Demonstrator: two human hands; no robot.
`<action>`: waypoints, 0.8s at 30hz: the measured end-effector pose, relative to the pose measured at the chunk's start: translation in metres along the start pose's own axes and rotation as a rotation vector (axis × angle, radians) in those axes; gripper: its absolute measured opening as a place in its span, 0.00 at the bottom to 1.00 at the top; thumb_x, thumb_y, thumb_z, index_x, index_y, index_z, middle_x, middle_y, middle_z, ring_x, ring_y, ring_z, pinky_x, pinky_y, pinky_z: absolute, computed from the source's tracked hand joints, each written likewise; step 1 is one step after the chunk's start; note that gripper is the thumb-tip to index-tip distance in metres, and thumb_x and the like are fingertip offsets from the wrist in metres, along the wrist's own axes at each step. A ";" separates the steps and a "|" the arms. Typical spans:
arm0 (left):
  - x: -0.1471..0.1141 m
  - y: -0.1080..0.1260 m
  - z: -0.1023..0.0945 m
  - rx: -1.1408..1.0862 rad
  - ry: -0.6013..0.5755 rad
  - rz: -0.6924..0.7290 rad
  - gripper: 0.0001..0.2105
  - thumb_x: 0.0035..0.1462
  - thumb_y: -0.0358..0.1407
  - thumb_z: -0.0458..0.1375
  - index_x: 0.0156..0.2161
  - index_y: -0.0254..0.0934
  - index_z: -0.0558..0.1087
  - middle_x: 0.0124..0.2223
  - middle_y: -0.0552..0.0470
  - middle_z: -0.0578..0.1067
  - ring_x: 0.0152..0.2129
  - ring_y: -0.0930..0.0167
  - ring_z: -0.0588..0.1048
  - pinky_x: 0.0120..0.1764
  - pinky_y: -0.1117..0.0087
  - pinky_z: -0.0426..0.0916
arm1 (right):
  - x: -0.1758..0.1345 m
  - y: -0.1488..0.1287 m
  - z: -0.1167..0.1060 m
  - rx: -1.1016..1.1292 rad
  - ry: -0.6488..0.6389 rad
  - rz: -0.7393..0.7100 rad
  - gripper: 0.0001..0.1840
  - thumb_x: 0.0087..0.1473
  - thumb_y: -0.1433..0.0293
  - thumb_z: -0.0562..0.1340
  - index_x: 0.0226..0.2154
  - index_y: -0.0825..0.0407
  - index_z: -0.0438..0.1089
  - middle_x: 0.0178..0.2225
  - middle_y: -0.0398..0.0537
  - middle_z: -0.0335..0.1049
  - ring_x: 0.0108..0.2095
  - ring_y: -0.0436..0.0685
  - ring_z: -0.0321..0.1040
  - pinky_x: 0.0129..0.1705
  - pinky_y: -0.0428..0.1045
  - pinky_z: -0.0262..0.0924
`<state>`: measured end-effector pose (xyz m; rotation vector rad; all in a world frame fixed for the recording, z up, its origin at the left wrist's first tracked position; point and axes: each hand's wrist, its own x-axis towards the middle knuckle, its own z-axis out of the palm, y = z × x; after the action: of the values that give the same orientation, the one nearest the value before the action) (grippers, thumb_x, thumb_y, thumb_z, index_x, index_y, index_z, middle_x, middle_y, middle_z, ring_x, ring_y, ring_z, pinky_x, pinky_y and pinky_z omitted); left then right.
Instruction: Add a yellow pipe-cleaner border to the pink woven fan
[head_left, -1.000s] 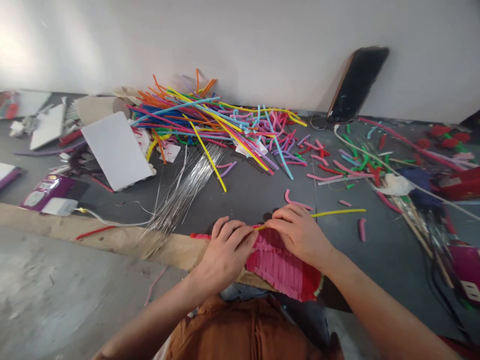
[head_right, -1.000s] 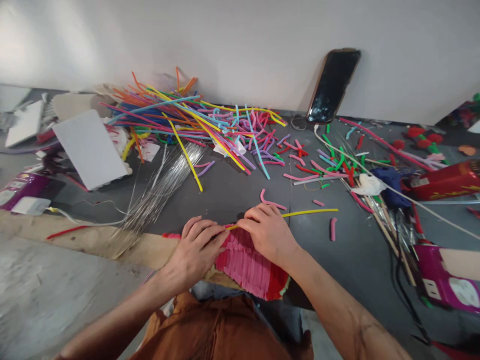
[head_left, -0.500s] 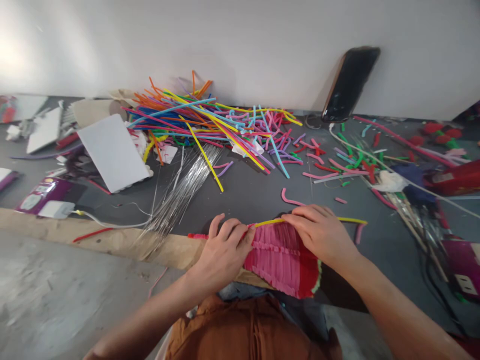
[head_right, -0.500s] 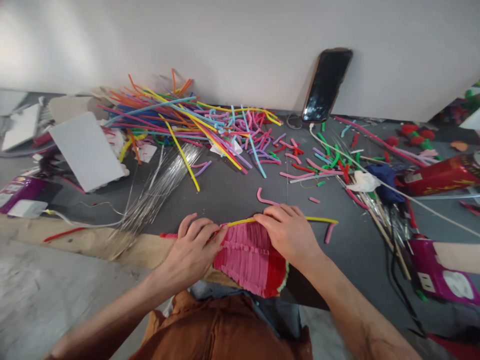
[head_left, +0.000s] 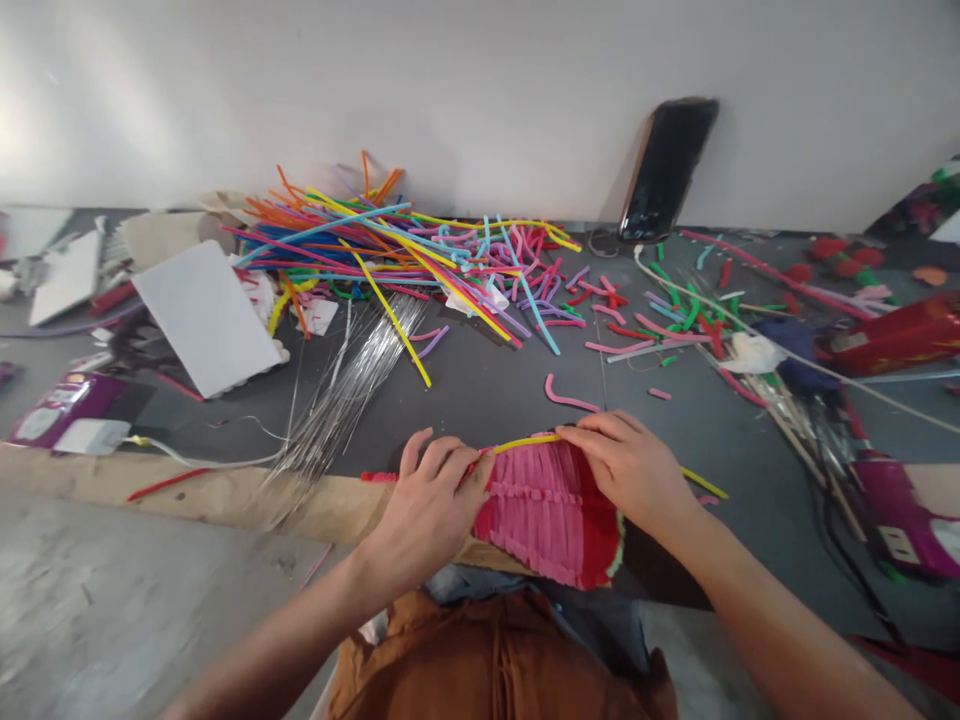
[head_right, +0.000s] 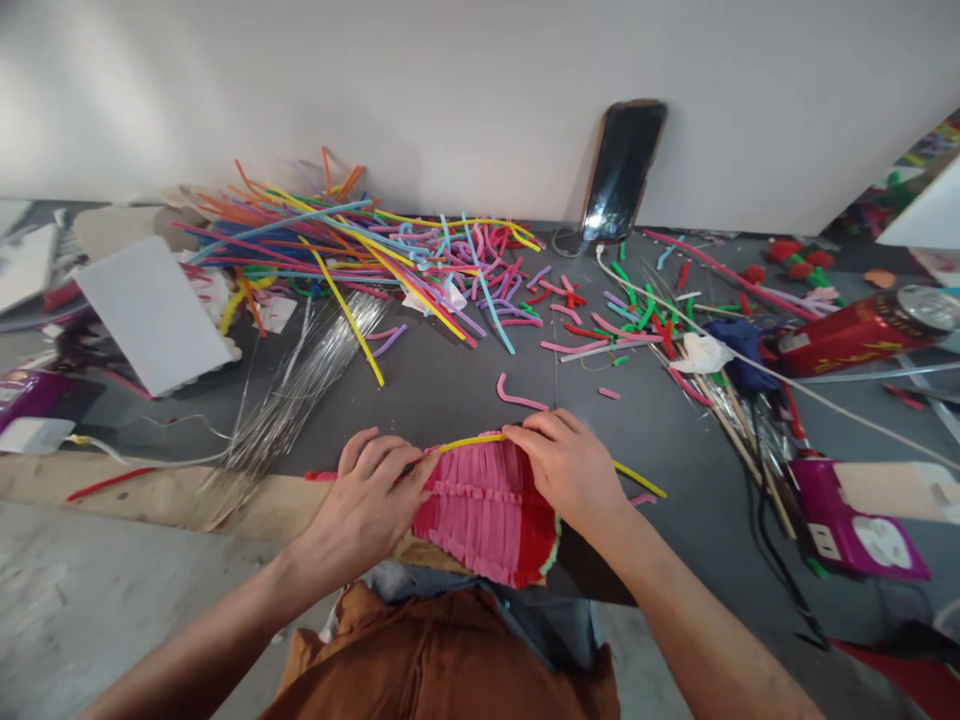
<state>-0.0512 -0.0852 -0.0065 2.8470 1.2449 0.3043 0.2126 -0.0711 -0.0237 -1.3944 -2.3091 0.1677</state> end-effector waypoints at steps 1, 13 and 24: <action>0.000 -0.001 -0.001 -0.028 0.012 -0.014 0.15 0.59 0.32 0.53 0.52 0.34 0.69 0.43 0.45 0.73 0.43 0.63 0.67 0.53 0.51 0.56 | 0.002 0.000 -0.002 0.022 -0.002 0.014 0.17 0.57 0.77 0.53 0.42 0.50 0.74 0.35 0.49 0.74 0.36 0.56 0.68 0.40 0.52 0.66; 0.024 -0.006 0.006 -0.162 0.042 -0.057 0.12 0.60 0.28 0.51 0.45 0.34 0.73 0.37 0.47 0.74 0.36 0.66 0.69 0.41 0.61 0.66 | 0.017 -0.003 0.002 0.018 -0.140 -0.019 0.18 0.55 0.80 0.52 0.42 0.51 0.74 0.36 0.50 0.73 0.37 0.57 0.67 0.40 0.52 0.65; 0.032 -0.013 -0.004 -0.355 -0.106 -0.189 0.12 0.59 0.27 0.49 0.38 0.38 0.76 0.33 0.50 0.72 0.32 0.67 0.68 0.37 0.63 0.62 | 0.015 0.003 -0.001 0.159 -0.157 -0.046 0.17 0.57 0.79 0.52 0.44 0.53 0.72 0.37 0.52 0.70 0.38 0.57 0.65 0.42 0.54 0.65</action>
<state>-0.0405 -0.0530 0.0019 2.3988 1.2800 0.3267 0.2099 -0.0563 -0.0192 -1.2886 -2.3921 0.4517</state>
